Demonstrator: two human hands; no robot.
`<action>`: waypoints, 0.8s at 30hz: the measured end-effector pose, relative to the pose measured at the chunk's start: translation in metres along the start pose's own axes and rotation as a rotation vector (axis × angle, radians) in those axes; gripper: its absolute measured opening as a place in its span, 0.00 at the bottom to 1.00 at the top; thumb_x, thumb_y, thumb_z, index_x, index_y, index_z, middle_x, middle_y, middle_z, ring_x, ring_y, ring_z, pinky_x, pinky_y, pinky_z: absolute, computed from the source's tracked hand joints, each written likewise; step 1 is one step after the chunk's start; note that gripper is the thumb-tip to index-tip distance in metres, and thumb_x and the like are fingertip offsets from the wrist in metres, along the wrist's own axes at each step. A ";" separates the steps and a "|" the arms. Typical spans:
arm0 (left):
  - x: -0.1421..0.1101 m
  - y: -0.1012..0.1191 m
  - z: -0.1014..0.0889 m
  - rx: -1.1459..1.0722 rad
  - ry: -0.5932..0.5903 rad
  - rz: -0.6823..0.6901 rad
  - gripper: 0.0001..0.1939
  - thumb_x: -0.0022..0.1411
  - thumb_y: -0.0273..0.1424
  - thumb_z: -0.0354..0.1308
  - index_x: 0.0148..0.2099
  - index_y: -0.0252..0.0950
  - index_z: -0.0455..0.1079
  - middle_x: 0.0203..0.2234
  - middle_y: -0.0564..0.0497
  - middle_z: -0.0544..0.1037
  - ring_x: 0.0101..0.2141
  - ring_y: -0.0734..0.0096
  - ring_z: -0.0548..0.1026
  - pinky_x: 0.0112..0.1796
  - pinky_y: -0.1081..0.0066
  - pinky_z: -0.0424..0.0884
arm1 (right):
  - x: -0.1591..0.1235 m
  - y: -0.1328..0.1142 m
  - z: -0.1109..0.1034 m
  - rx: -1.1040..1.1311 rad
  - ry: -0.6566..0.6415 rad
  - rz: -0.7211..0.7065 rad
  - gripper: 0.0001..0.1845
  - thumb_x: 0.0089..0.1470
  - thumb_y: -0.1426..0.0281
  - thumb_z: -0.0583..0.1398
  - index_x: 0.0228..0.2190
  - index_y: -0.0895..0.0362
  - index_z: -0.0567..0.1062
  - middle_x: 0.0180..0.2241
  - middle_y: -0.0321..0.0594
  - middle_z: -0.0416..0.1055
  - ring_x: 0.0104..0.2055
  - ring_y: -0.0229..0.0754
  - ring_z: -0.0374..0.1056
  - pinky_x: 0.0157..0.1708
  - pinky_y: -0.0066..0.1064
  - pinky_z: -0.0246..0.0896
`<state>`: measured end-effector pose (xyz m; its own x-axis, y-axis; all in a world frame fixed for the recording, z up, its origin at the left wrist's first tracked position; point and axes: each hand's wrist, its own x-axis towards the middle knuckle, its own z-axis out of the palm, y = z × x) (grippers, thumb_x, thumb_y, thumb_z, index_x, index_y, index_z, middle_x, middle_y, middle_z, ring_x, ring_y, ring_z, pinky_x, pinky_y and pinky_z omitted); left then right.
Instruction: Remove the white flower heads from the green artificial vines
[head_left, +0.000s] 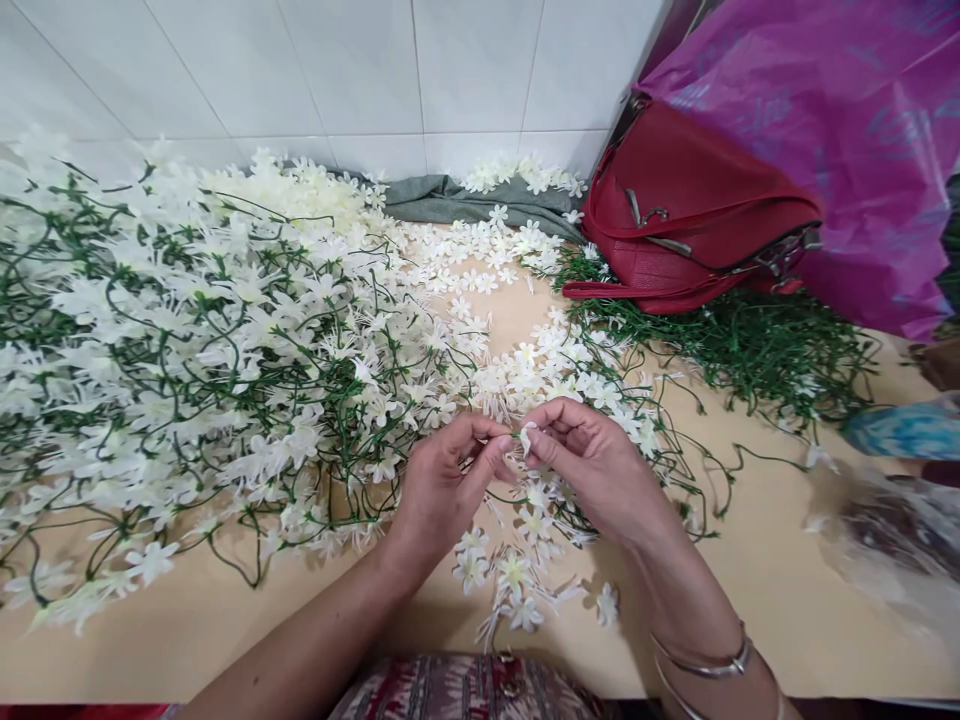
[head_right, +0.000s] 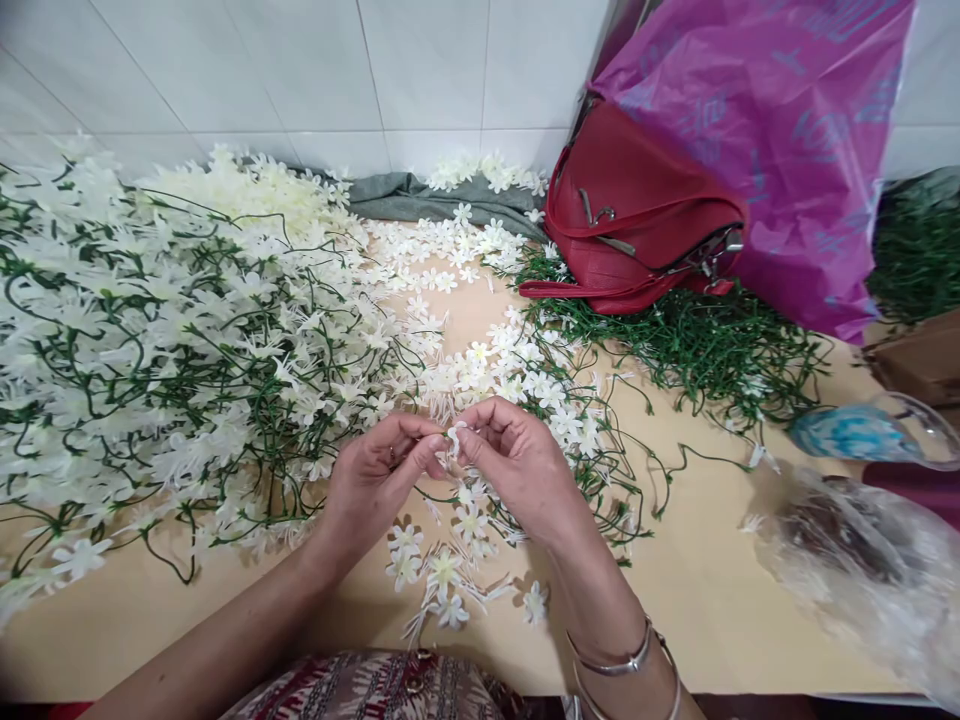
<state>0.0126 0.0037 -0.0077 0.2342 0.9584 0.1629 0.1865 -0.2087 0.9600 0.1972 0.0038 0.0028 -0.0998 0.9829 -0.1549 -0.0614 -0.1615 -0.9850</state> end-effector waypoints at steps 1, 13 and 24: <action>0.000 -0.003 0.001 -0.023 -0.011 -0.018 0.05 0.72 0.32 0.60 0.44 0.37 0.74 0.27 0.53 0.81 0.28 0.73 0.82 0.33 0.74 0.75 | 0.001 0.000 0.000 -0.015 -0.025 0.011 0.09 0.57 0.63 0.68 0.34 0.55 0.79 0.27 0.33 0.73 0.29 0.36 0.68 0.33 0.29 0.63; -0.001 -0.010 0.002 0.050 -0.058 -0.014 0.04 0.72 0.30 0.57 0.41 0.37 0.71 0.27 0.52 0.83 0.29 0.72 0.83 0.34 0.74 0.75 | 0.006 0.003 0.001 -0.049 -0.050 0.039 0.09 0.55 0.64 0.68 0.32 0.57 0.77 0.22 0.31 0.71 0.25 0.35 0.66 0.29 0.29 0.62; 0.001 -0.013 0.002 0.026 -0.088 -0.044 0.06 0.73 0.31 0.56 0.40 0.37 0.69 0.28 0.52 0.83 0.30 0.70 0.84 0.36 0.72 0.77 | 0.007 0.004 0.005 0.032 -0.064 0.060 0.11 0.54 0.62 0.70 0.32 0.56 0.77 0.23 0.33 0.74 0.26 0.36 0.68 0.30 0.31 0.66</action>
<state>0.0127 0.0070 -0.0200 0.3083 0.9462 0.0986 0.2230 -0.1726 0.9594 0.1908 0.0094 -0.0021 -0.1679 0.9637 -0.2075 -0.0846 -0.2238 -0.9710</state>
